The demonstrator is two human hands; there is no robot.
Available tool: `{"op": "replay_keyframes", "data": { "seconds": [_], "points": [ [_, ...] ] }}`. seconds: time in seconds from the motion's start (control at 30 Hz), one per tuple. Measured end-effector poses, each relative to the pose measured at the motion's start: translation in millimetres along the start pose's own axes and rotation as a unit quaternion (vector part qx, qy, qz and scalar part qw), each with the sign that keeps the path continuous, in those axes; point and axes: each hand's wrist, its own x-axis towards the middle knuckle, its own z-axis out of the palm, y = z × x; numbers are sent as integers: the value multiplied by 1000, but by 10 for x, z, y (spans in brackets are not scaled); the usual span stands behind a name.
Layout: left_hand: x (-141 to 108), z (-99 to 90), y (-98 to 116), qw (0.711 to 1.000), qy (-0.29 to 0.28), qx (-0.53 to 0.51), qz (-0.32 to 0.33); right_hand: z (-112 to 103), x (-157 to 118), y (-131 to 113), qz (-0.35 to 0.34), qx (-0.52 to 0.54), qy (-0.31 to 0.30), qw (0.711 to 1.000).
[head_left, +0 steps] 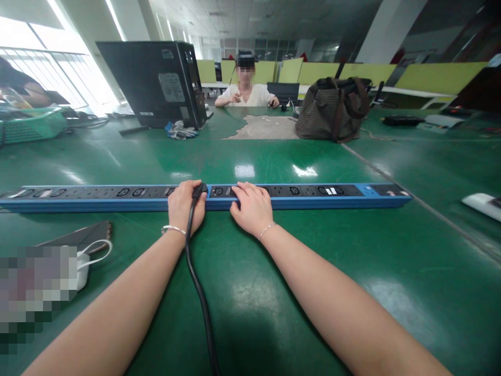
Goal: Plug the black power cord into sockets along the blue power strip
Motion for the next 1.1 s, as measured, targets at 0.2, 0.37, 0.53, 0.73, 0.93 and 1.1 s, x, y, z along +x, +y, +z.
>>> {"op": "replay_keyframes", "data": {
  "seconds": [0.2,0.37,0.53,0.73,0.93,1.1],
  "points": [
    [50,-43,-73,999,-19,-15,41,8,0,3,4,7,4,1000],
    [57,-36,-17,994,63,-90,-22,14,1,3,8,13,9,1000],
    [39,-48,74,992,10,-119,-49,9,5,-3,9,13,9,1000],
    [33,-60,84,986,-9,-139,-87,7,5,-1,5,6,8,1000],
    [51,-84,72,986,-18,-141,-86,4,2,-2,7,9,5,1000],
    [98,-116,10,984,-54,-158,-67,-1,7,1,11,11,-4,1000]
  ]
}}
